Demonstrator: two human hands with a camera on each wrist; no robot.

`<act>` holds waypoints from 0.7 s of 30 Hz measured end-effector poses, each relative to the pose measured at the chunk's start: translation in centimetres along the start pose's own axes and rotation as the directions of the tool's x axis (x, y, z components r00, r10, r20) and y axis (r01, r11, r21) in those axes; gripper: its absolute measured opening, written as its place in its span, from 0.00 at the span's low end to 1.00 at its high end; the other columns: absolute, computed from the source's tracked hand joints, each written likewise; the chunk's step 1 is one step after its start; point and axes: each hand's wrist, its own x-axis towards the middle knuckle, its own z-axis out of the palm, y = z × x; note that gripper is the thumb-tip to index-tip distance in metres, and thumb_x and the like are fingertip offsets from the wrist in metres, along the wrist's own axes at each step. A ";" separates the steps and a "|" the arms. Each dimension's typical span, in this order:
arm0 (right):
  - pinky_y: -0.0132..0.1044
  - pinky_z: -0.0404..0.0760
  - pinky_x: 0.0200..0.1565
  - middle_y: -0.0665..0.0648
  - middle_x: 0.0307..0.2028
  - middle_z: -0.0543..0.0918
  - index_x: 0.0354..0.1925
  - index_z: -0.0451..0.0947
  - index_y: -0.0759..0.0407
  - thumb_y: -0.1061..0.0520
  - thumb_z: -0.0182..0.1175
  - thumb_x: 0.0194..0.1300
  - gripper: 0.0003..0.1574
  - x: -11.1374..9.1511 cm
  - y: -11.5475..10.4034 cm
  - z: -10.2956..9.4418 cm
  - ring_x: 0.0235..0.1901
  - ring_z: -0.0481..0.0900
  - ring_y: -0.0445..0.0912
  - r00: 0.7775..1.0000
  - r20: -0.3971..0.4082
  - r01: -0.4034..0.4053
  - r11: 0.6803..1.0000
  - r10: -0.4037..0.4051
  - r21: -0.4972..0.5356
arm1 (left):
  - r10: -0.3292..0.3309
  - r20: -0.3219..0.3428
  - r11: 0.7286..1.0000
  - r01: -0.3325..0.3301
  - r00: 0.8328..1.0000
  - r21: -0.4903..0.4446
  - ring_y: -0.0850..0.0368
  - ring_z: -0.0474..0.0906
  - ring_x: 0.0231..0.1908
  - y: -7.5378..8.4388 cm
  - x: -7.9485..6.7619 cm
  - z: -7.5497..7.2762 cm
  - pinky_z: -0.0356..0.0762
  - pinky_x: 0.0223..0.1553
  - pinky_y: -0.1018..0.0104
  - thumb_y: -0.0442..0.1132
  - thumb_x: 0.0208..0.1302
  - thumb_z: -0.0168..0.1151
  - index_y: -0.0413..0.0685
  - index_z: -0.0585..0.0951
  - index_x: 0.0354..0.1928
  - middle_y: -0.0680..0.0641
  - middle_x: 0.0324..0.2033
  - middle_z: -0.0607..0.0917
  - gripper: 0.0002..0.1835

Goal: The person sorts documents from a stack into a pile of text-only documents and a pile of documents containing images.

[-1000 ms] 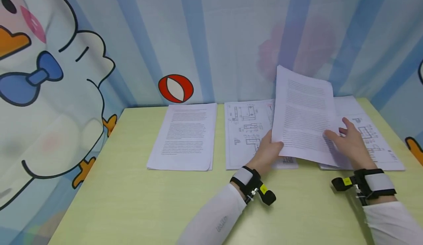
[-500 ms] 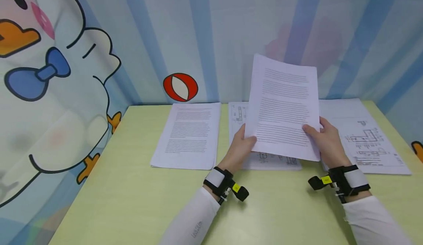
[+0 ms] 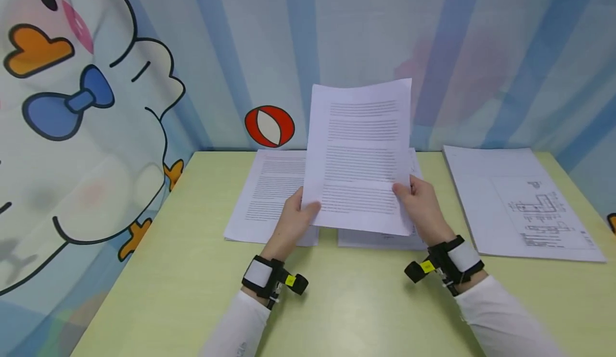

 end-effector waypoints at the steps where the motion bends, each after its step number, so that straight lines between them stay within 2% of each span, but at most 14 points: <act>1: 0.27 0.77 0.28 0.67 0.46 0.80 0.65 0.66 0.69 0.58 0.46 0.78 0.23 0.1 -0.1 0.5 0.33 0.81 0.44 1.000 0.006 -0.004 1.000 0.004 0.003 | -0.003 -0.017 1.000 0.004 1.000 0.014 0.56 0.78 0.48 0.0 0.0 -0.5 0.72 0.53 0.53 0.30 0.72 0.50 0.44 0.70 0.65 0.48 0.51 0.81 0.21; 7: 0.29 0.75 0.34 0.63 0.48 0.79 0.66 0.66 0.66 0.59 0.44 0.78 0.23 0.8 -0.4 3.1 0.38 0.78 0.47 0.998 0.059 -0.038 0.999 0.036 0.026 | -0.013 -0.086 0.993 0.023 0.996 0.116 0.54 0.80 0.42 -0.1 -0.2 -3.5 0.76 0.41 0.62 0.31 0.71 0.52 0.40 0.72 0.62 0.45 0.46 0.83 0.19; 12: 0.29 0.77 0.30 0.63 0.45 0.82 0.62 0.71 0.66 0.59 0.50 0.75 0.21 1.3 -0.7 5.3 0.36 0.81 0.48 0.995 0.083 -0.056 0.997 0.051 0.058 | -0.018 -0.121 0.979 0.042 0.992 0.201 0.53 0.78 0.40 -0.2 -0.6 -6.3 0.74 0.36 0.65 0.31 0.70 0.53 0.39 0.72 0.62 0.41 0.45 0.82 0.20; 16: 0.29 0.78 0.30 0.62 0.43 0.84 0.59 0.74 0.65 0.58 0.57 0.71 0.21 2.0 -0.9 7.0 0.36 0.83 0.48 0.994 0.090 -0.075 0.995 0.070 0.063 | -0.033 -0.158 0.967 0.071 0.987 0.245 0.51 0.79 0.39 -0.2 -0.9 -8.4 0.74 0.35 0.66 0.30 0.69 0.53 0.36 0.72 0.61 0.38 0.43 0.83 0.19; 21: 0.32 0.77 0.33 0.59 0.42 0.85 0.59 0.75 0.61 0.56 0.63 0.66 0.24 2.7 -0.9 9.2 0.37 0.82 0.46 0.985 0.083 -0.153 0.988 0.150 0.029 | -0.088 -0.213 0.941 0.152 0.973 0.302 0.49 0.78 0.42 -0.5 -1.1 -10.6 0.75 0.41 0.62 0.30 0.69 0.53 0.35 0.71 0.62 0.37 0.46 0.81 0.20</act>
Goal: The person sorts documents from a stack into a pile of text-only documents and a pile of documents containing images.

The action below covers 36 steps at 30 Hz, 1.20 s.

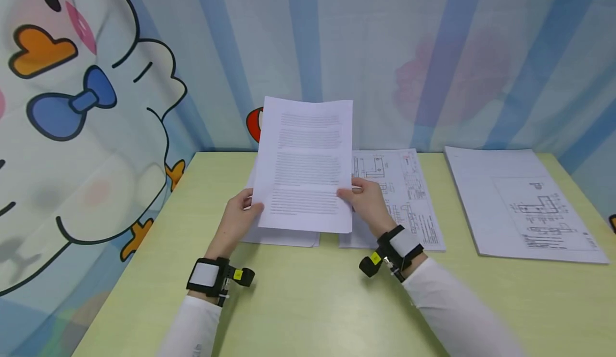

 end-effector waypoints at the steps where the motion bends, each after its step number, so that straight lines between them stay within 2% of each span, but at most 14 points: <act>1: 0.33 0.77 0.34 0.59 0.41 0.85 0.58 0.75 0.62 0.56 0.63 0.66 0.24 0.1 0.0 0.4 0.37 0.82 0.46 1.000 -0.001 -0.008 1.000 0.008 -0.010 | -0.017 -0.003 1.000 0.017 1.000 0.018 0.49 0.77 0.42 -0.2 0.0 -0.3 0.74 0.41 0.61 0.31 0.70 0.53 0.36 0.71 0.63 0.37 0.47 0.80 0.21; 6: 0.32 0.76 0.34 0.59 0.42 0.84 0.60 0.74 0.64 0.58 0.60 0.69 0.24 0.3 0.6 2.1 0.36 0.80 0.44 0.999 0.035 0.016 0.995 -0.013 -0.096 | -0.080 -0.019 0.993 0.082 0.997 0.087 0.48 0.70 0.44 -1.6 0.1 -1.7 0.68 0.42 0.59 0.33 0.71 0.53 0.38 0.68 0.66 0.39 0.46 0.75 0.23; 10: 0.30 0.72 0.29 0.58 0.38 0.83 0.62 0.73 0.65 0.61 0.57 0.69 0.24 0.3 1.0 3.3 0.30 0.76 0.43 0.996 0.085 0.043 0.986 -0.029 -0.164 | -0.110 -0.044 0.984 0.116 0.993 0.133 0.46 0.68 0.45 -2.9 0.3 -2.4 0.67 0.43 0.57 0.31 0.71 0.52 0.35 0.69 0.66 0.39 0.46 0.73 0.23; 18: 0.29 0.79 0.23 0.58 0.32 0.83 0.59 0.74 0.70 0.67 0.60 0.64 0.25 0.6 2.0 5.4 0.22 0.81 0.44 0.997 0.069 0.053 0.978 -0.039 -0.204 | -0.160 -0.093 0.950 0.179 0.983 0.256 0.48 0.71 0.40 -4.3 0.9 -3.0 0.70 0.37 0.60 0.30 0.69 0.52 0.33 0.72 0.63 0.39 0.42 0.76 0.21; 25: 0.27 0.70 0.17 0.55 0.22 0.82 0.56 0.78 0.68 0.65 0.61 0.63 0.22 0.6 1.9 6.0 0.16 0.79 0.43 0.996 0.071 0.070 0.948 -0.050 -0.310 | -0.147 -0.113 0.920 0.178 0.983 0.349 0.47 0.74 0.39 -4.8 1.0 -3.2 0.73 0.37 0.58 0.31 0.68 0.53 0.31 0.75 0.60 0.37 0.42 0.79 0.20; 31: 0.29 0.68 0.15 0.54 0.15 0.79 0.52 0.80 0.67 0.62 0.61 0.65 0.18 0.4 1.5 5.9 0.13 0.76 0.43 0.994 0.113 0.054 0.901 -0.006 -0.431 | -0.124 -0.132 0.905 0.166 0.984 0.392 0.46 0.75 0.39 -5.1 0.9 -3.2 0.74 0.37 0.57 0.32 0.67 0.56 0.30 0.77 0.56 0.37 0.42 0.81 0.18; 36: 0.30 0.68 0.15 0.55 0.14 0.79 0.38 0.82 0.65 0.60 0.62 0.64 0.08 0.4 1.3 5.7 0.13 0.75 0.43 0.990 0.142 0.058 0.887 0.009 -0.458 | -0.124 -0.140 0.900 0.171 0.982 0.402 0.45 0.77 0.40 -5.1 0.8 -3.3 0.76 0.40 0.53 0.32 0.67 0.58 0.30 0.79 0.54 0.35 0.44 0.82 0.17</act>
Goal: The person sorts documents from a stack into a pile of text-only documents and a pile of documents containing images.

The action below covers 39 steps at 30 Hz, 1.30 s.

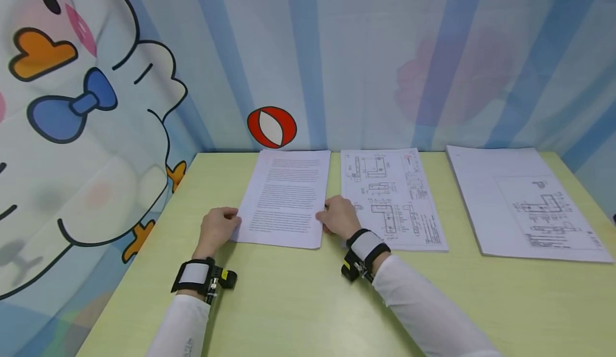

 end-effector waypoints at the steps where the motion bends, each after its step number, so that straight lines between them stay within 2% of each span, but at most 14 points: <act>1: 0.29 0.68 0.15 0.55 0.15 0.79 0.36 0.82 0.65 0.60 0.63 0.64 0.07 0.0 0.0 -0.1 0.13 0.75 0.43 1.000 0.001 -0.001 1.000 0.001 0.002 | -0.004 0.007 1.000 0.004 1.000 -0.001 0.45 0.77 0.40 0.0 0.0 0.0 0.76 0.40 0.53 0.33 0.67 0.57 0.30 0.79 0.54 0.35 0.45 0.82 0.17; 8: 0.29 0.68 0.15 0.54 0.19 0.79 0.40 0.82 0.65 0.58 0.63 0.65 0.10 0.2 0.2 -0.2 0.15 0.75 0.43 0.999 -0.040 0.002 0.999 -0.003 -0.034 | -0.041 0.047 0.999 0.043 0.998 -0.033 0.44 0.77 0.43 0.6 -0.2 0.1 0.77 0.44 0.51 0.39 0.69 0.54 0.31 0.79 0.55 0.34 0.49 0.81 0.19; 13: 0.30 0.64 0.13 0.54 0.16 0.75 0.35 0.81 0.64 0.58 0.62 0.64 0.08 0.2 0.3 -0.3 0.12 0.70 0.42 0.999 -0.023 0.024 0.996 -0.026 -0.082 | -0.055 0.067 0.998 0.058 0.996 -0.039 0.46 0.77 0.43 0.8 -0.3 0.1 0.77 0.42 0.53 0.41 0.71 0.52 0.32 0.78 0.57 0.35 0.50 0.80 0.21; 16: 0.29 0.64 0.13 0.53 0.14 0.73 0.31 0.79 0.62 0.58 0.62 0.64 0.08 0.1 0.3 -0.5 0.11 0.69 0.42 0.999 -0.025 0.026 0.997 -0.027 -0.073 | -0.056 0.076 0.997 0.059 0.996 -0.046 0.46 0.76 0.43 1.0 -0.2 0.1 0.77 0.42 0.53 0.41 0.72 0.51 0.33 0.78 0.57 0.35 0.51 0.80 0.21; 18: 0.29 0.63 0.13 0.52 0.13 0.72 0.27 0.77 0.60 0.57 0.61 0.65 0.11 0.0 0.3 -0.7 0.11 0.69 0.41 0.999 -0.024 0.031 0.998 -0.032 -0.057 | -0.057 0.081 0.997 0.061 0.995 -0.046 0.46 0.76 0.44 1.1 -0.1 0.0 0.77 0.42 0.53 0.42 0.72 0.51 0.33 0.78 0.57 0.35 0.51 0.80 0.21; 20: 0.29 0.63 0.14 0.52 0.12 0.72 0.22 0.73 0.60 0.57 0.60 0.65 0.15 -0.1 0.3 -1.1 0.11 0.69 0.41 0.999 -0.020 0.039 0.999 -0.039 -0.031 | -0.062 0.073 0.997 0.065 0.995 -0.045 0.45 0.76 0.45 1.2 -0.2 0.0 0.76 0.43 0.52 0.42 0.73 0.50 0.33 0.77 0.58 0.34 0.52 0.79 0.21; 22: 0.29 0.62 0.15 0.52 0.13 0.73 0.20 0.71 0.62 0.57 0.60 0.66 0.19 -0.3 0.4 -1.5 0.12 0.69 0.42 0.998 -0.019 0.054 0.998 -0.055 -0.017 | -0.061 0.039 0.998 0.062 0.997 -0.028 0.44 0.76 0.46 1.4 -0.2 0.0 0.76 0.42 0.51 0.42 0.73 0.50 0.33 0.76 0.59 0.34 0.52 0.79 0.21; 24: 0.29 0.65 0.18 0.53 0.17 0.78 0.28 0.78 0.65 0.56 0.59 0.67 0.14 -0.4 0.6 -2.1 0.15 0.72 0.42 0.998 -0.022 0.060 0.998 -0.059 0.008 | -0.053 -0.010 0.998 0.053 0.999 -0.019 0.44 0.76 0.46 1.7 -0.2 0.1 0.76 0.42 0.51 0.41 0.73 0.50 0.34 0.76 0.60 0.35 0.51 0.80 0.21; 26: 0.30 0.71 0.23 0.54 0.25 0.82 0.41 0.82 0.67 0.55 0.58 0.68 0.15 -0.6 0.9 -2.7 0.20 0.76 0.42 0.997 -0.025 0.069 0.997 -0.068 0.030 | -0.027 -0.066 1.000 0.026 0.997 -0.011 0.43 0.76 0.46 2.2 -0.1 0.2 0.75 0.42 0.51 0.41 0.73 0.50 0.35 0.76 0.60 0.35 0.51 0.80 0.20; 29: 0.33 0.79 0.29 0.57 0.34 0.84 0.57 0.77 0.67 0.55 0.57 0.70 0.22 -1.0 1.6 -3.8 0.27 0.81 0.44 0.993 -0.042 0.113 0.990 -0.109 0.081 | 0.032 -0.118 0.999 -0.035 0.992 -0.025 0.44 0.76 0.44 3.2 0.0 0.4 0.75 0.40 0.53 0.39 0.73 0.51 0.37 0.77 0.59 0.37 0.51 0.80 0.19; 33: 0.37 0.81 0.30 0.59 0.36 0.85 0.56 0.78 0.66 0.56 0.55 0.71 0.20 -1.8 2.7 -5.3 0.30 0.83 0.48 0.975 -0.085 0.214 0.971 -0.205 0.107 | 0.123 -0.137 0.988 -0.135 0.983 -0.080 0.47 0.77 0.38 5.0 -0.2 0.6 0.74 0.33 0.58 0.39 0.72 0.53 0.39 0.79 0.58 0.39 0.50 0.81 0.18; 36: 0.38 0.80 0.30 0.60 0.39 0.85 0.56 0.78 0.64 0.55 0.55 0.72 0.20 -2.3 3.8 -6.5 0.31 0.83 0.49 0.964 -0.119 0.248 0.964 -0.236 0.097 | 0.191 -0.141 0.971 -0.208 0.972 -0.118 0.49 0.78 0.35 6.4 -0.9 1.2 0.74 0.31 0.61 0.38 0.72 0.54 0.41 0.80 0.57 0.40 0.48 0.82 0.17; 39: 0.39 0.79 0.29 0.60 0.42 0.85 0.56 0.78 0.64 0.55 0.55 0.73 0.19 -2.8 4.8 -7.6 0.32 0.83 0.49 0.958 -0.147 0.260 0.963 -0.248 0.070 | 0.270 -0.131 0.949 -0.287 0.954 -0.131 0.51 0.79 0.33 7.9 -1.7 2.4 0.74 0.30 0.61 0.37 0.71 0.55 0.40 0.81 0.55 0.42 0.45 0.83 0.15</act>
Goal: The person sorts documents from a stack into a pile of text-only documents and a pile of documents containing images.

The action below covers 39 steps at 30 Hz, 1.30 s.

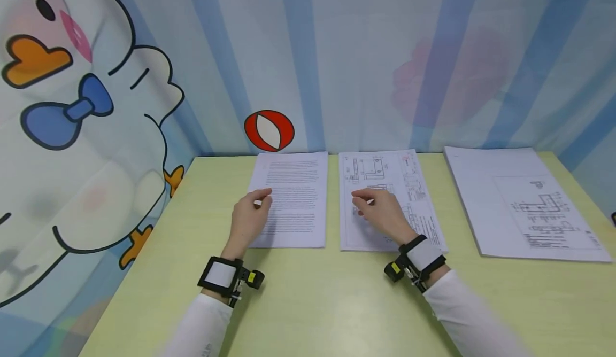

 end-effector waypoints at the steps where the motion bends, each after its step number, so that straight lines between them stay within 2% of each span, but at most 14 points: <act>1: 0.39 0.78 0.29 0.60 0.43 0.84 0.56 0.78 0.64 0.55 0.55 0.73 0.19 -0.2 0.2 -0.4 0.33 0.83 0.49 1.000 -0.009 0.010 1.000 -0.011 -0.016 | 0.023 0.010 1.000 -0.023 1.000 -0.009 0.52 0.78 0.33 0.5 -0.2 0.5 0.75 0.29 0.61 0.36 0.70 0.55 0.41 0.81 0.55 0.43 0.45 0.84 0.15; 5: 0.40 0.78 0.30 0.61 0.44 0.84 0.56 0.79 0.64 0.54 0.55 0.73 0.20 -0.9 1.2 -2.4 0.33 0.81 0.49 0.996 -0.061 0.060 0.992 -0.067 -0.110 | 0.123 0.069 0.991 -0.119 0.990 -0.066 0.56 0.78 0.32 2.4 -0.9 2.6 0.76 0.30 0.62 0.35 0.70 0.57 0.41 0.82 0.54 0.45 0.43 0.84 0.14; 9: 0.44 0.79 0.32 0.62 0.42 0.84 0.56 0.79 0.65 0.55 0.56 0.72 0.20 -1.5 2.4 -4.4 0.35 0.81 0.51 0.983 -0.119 0.112 0.970 -0.140 -0.217 | 0.220 0.137 0.972 -0.206 0.966 -0.113 0.57 0.77 0.32 4.5 -1.3 4.2 0.78 0.32 0.62 0.34 0.70 0.57 0.40 0.81 0.54 0.45 0.43 0.83 0.14; 12: 0.48 0.79 0.33 0.63 0.40 0.83 0.57 0.77 0.66 0.56 0.56 0.72 0.20 -2.1 3.3 -6.0 0.37 0.80 0.54 0.972 -0.155 0.130 0.955 -0.176 -0.268 | 0.270 0.173 0.960 -0.249 0.947 -0.131 0.57 0.77 0.34 5.9 -1.5 5.1 0.79 0.33 0.63 0.34 0.70 0.56 0.39 0.80 0.55 0.45 0.43 0.82 0.14; 18: 0.56 0.79 0.40 0.69 0.47 0.80 0.60 0.73 0.70 0.57 0.57 0.71 0.24 -3.3 5.1 -9.3 0.44 0.77 0.60 0.954 -0.207 0.142 0.936 -0.216 -0.322 | 0.308 0.250 0.951 -0.294 0.918 -0.092 0.56 0.78 0.40 8.5 -1.6 7.1 0.79 0.34 0.67 0.35 0.70 0.56 0.41 0.77 0.60 0.43 0.50 0.79 0.18; 23: 0.64 0.69 0.50 0.74 0.53 0.74 0.61 0.71 0.71 0.56 0.58 0.70 0.27 -4.3 6.5 -12.0 0.52 0.69 0.68 0.943 -0.244 0.122 0.919 -0.224 -0.374 | 0.333 0.352 0.937 -0.348 0.875 -0.022 0.58 0.76 0.45 10.6 -1.7 9.3 0.78 0.39 0.70 0.38 0.72 0.55 0.44 0.72 0.66 0.43 0.56 0.75 0.22; 28: 0.68 0.60 0.54 0.78 0.55 0.70 0.61 0.70 0.73 0.57 0.59 0.69 0.28 -5.3 8.1 -14.4 0.55 0.63 0.72 0.931 -0.295 0.084 0.913 -0.214 -0.399 | 0.353 0.417 0.927 -0.374 0.838 -0.035 0.57 0.75 0.49 12.2 -2.0 11.3 0.76 0.44 0.69 0.39 0.72 0.55 0.46 0.71 0.67 0.44 0.58 0.74 0.23; 33: 0.71 0.57 0.55 0.81 0.58 0.66 0.62 0.68 0.74 0.56 0.59 0.68 0.31 -6.5 9.7 -16.3 0.57 0.60 0.75 0.931 -0.315 0.028 0.896 -0.185 -0.443 | 0.355 0.444 0.924 -0.382 0.823 -0.031 0.57 0.75 0.51 12.9 -2.3 13.3 0.75 0.50 0.68 0.39 0.72 0.54 0.47 0.71 0.66 0.45 0.59 0.74 0.22; 39: 0.74 0.55 0.54 0.83 0.60 0.62 0.65 0.64 0.74 0.48 0.60 0.67 0.40 -7.8 11.3 -18.1 0.58 0.57 0.77 0.941 -0.313 -0.045 0.868 -0.130 -0.495 | 0.376 0.452 0.910 -0.415 0.809 -0.014 0.60 0.75 0.50 14.0 -2.5 15.1 0.75 0.49 0.70 0.41 0.73 0.53 0.48 0.72 0.66 0.46 0.59 0.75 0.22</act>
